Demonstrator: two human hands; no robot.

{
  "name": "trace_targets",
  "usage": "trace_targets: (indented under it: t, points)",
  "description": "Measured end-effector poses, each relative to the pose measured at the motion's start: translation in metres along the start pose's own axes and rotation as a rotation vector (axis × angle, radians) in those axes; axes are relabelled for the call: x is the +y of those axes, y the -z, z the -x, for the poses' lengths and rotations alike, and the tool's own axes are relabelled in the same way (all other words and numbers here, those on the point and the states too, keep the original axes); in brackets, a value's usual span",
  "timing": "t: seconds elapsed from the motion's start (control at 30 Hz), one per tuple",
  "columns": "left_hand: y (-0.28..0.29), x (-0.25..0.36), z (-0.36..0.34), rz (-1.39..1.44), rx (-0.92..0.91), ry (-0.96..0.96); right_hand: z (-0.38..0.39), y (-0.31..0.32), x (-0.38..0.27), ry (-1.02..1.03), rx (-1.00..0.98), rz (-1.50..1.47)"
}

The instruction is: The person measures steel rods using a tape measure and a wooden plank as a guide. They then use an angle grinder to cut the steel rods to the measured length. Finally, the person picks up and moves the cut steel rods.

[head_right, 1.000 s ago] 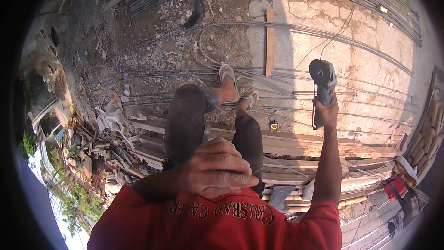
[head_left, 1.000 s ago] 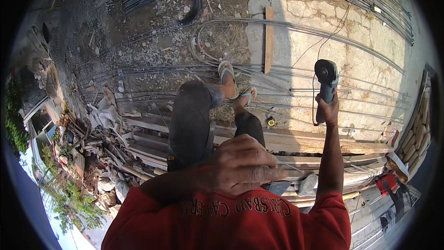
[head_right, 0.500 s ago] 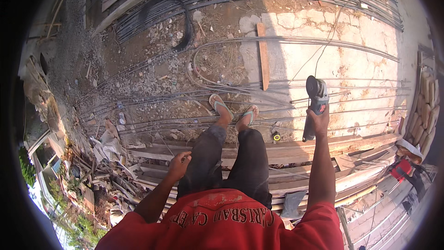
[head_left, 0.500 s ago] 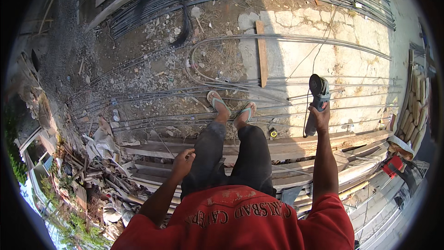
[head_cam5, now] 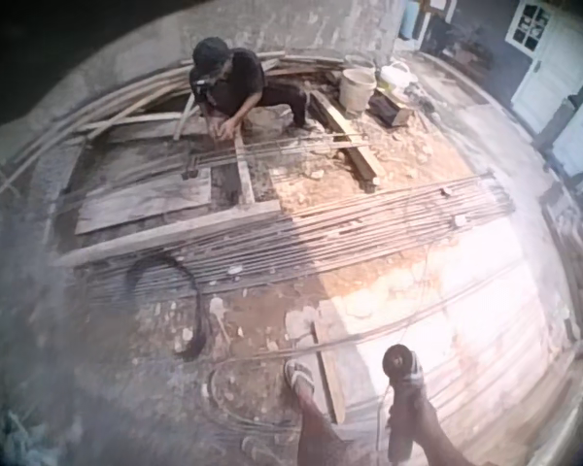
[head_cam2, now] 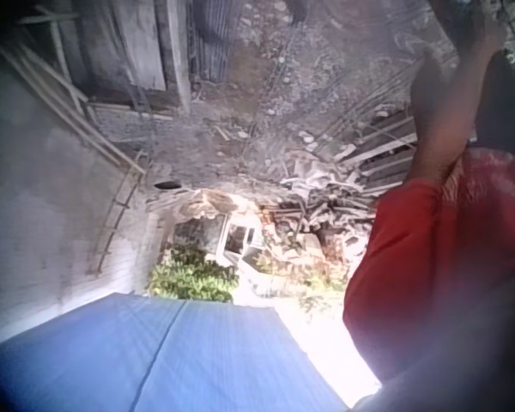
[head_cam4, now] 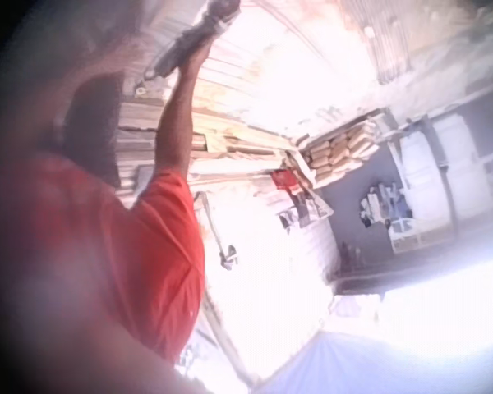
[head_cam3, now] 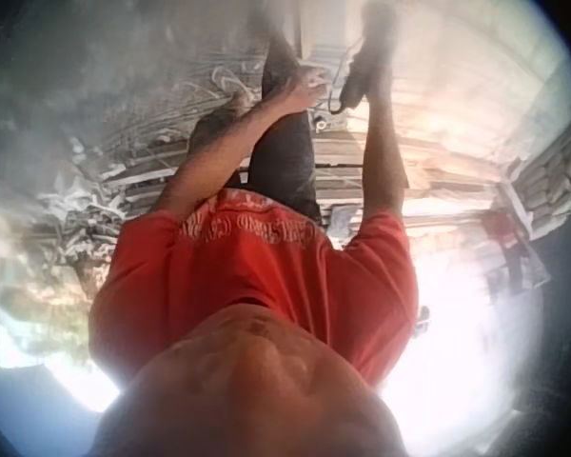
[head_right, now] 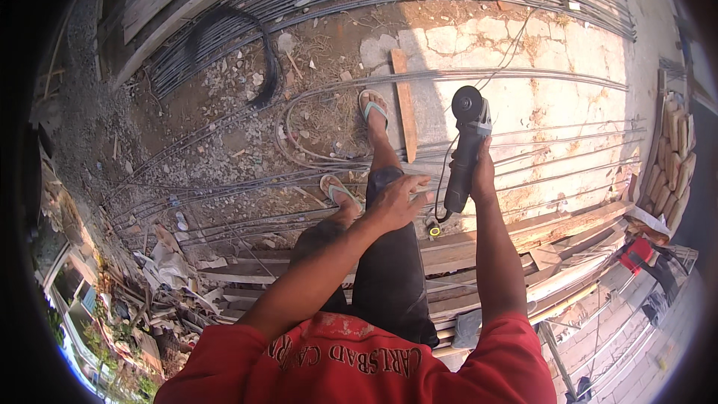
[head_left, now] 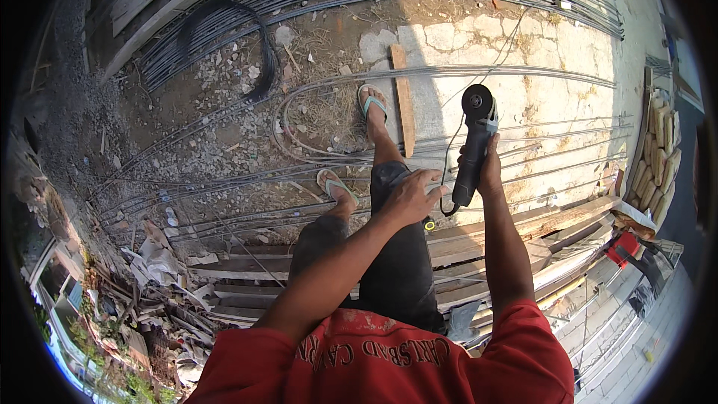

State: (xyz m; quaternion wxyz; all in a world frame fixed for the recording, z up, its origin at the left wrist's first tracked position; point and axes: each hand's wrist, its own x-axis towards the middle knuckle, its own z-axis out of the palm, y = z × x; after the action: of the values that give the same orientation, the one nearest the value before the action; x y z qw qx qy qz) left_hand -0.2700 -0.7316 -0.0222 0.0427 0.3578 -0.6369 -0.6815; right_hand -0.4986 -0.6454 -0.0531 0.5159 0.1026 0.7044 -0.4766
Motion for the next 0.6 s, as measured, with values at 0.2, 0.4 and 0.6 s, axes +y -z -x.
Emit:
trace_targets:
  t: [0.2,0.4,0.6]
  points:
    - [0.039,-0.105,-0.155,-0.144,0.052,0.104,-0.125,-0.009,-0.006,0.163,0.085,0.151]
    - [0.141,-0.314,-0.281,-0.875,0.135,0.298,-0.242,-0.02,0.048,0.215,0.116,0.249]
    - [0.168,-0.434,-0.318,-1.171,-0.066,-0.111,-0.317,-0.01,0.124,0.267,0.109,0.221]
